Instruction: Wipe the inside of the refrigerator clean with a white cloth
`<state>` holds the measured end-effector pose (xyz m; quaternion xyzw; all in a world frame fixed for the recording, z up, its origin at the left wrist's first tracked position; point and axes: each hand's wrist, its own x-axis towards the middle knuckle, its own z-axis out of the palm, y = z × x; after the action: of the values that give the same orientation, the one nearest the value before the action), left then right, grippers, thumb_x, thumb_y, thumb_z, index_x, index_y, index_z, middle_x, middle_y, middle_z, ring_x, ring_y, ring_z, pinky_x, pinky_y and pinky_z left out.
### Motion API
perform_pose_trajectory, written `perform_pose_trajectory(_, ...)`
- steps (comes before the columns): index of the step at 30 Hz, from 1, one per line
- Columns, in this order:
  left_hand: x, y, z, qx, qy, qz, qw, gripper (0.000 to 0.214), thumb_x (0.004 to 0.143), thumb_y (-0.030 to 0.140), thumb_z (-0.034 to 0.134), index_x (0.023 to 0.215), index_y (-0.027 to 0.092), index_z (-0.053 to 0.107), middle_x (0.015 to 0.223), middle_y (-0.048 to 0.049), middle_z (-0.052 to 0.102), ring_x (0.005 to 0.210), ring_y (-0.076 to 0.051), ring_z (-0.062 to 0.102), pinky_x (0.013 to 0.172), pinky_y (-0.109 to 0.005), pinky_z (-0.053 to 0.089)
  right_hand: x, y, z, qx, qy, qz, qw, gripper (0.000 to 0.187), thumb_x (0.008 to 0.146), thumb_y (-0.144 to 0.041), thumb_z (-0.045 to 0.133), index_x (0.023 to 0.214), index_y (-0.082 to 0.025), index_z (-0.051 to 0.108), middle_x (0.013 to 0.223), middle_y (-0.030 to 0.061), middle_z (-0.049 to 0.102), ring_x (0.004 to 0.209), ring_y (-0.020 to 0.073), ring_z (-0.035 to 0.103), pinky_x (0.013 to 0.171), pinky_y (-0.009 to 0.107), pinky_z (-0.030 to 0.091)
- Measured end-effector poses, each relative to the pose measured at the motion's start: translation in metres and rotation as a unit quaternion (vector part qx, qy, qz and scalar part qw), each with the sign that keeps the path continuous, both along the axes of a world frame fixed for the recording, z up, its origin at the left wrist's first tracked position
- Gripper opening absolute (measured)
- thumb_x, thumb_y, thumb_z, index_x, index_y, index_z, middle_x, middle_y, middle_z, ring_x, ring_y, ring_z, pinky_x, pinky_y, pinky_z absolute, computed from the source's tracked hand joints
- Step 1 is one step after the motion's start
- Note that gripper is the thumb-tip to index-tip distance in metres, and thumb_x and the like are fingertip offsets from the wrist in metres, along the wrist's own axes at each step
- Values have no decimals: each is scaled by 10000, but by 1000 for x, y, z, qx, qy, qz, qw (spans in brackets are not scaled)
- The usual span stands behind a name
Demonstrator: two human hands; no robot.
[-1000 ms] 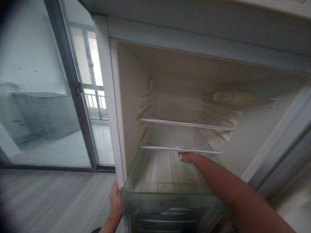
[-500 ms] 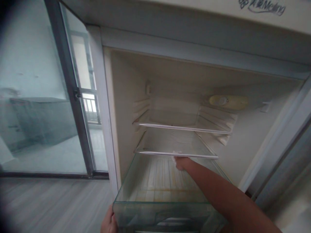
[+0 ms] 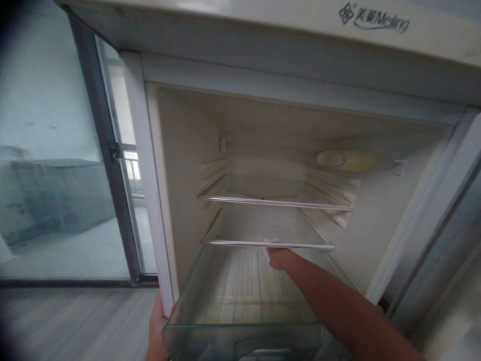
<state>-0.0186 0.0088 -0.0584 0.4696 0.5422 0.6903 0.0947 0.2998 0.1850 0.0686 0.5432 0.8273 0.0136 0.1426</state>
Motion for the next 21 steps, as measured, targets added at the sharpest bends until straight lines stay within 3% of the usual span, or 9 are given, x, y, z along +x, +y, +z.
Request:
perform_pose_trajectory(5,-3,2,-11,-8,2,19,1000,536,813,633,619,1130,201,646,1045,-86,722,980,-293,693,857,-411,582,1,2,0,-13,-19,4,1000,328,764,-93,649,1087,-65,700,1133,233,718,1011,340,724,793,381,589)
perform_pose_trajectory(12,-3,1,-9,-8,14,15,1000,539,823,629,610,1131,189,647,1019,-86,729,944,-286,695,840,-411,583,3,1,1,-20,-15,2,1000,305,816,-102,619,1111,-77,695,1103,207,730,997,332,721,809,389,576)
perform_pose_trajectory(21,-3,0,-8,6,32,15,999,514,839,637,601,1120,210,653,965,-70,725,888,-273,688,812,-400,585,4,0,4,-14,-7,15,1000,289,771,-70,649,1052,-81,713,1062,203,731,980,335,716,771,348,545)
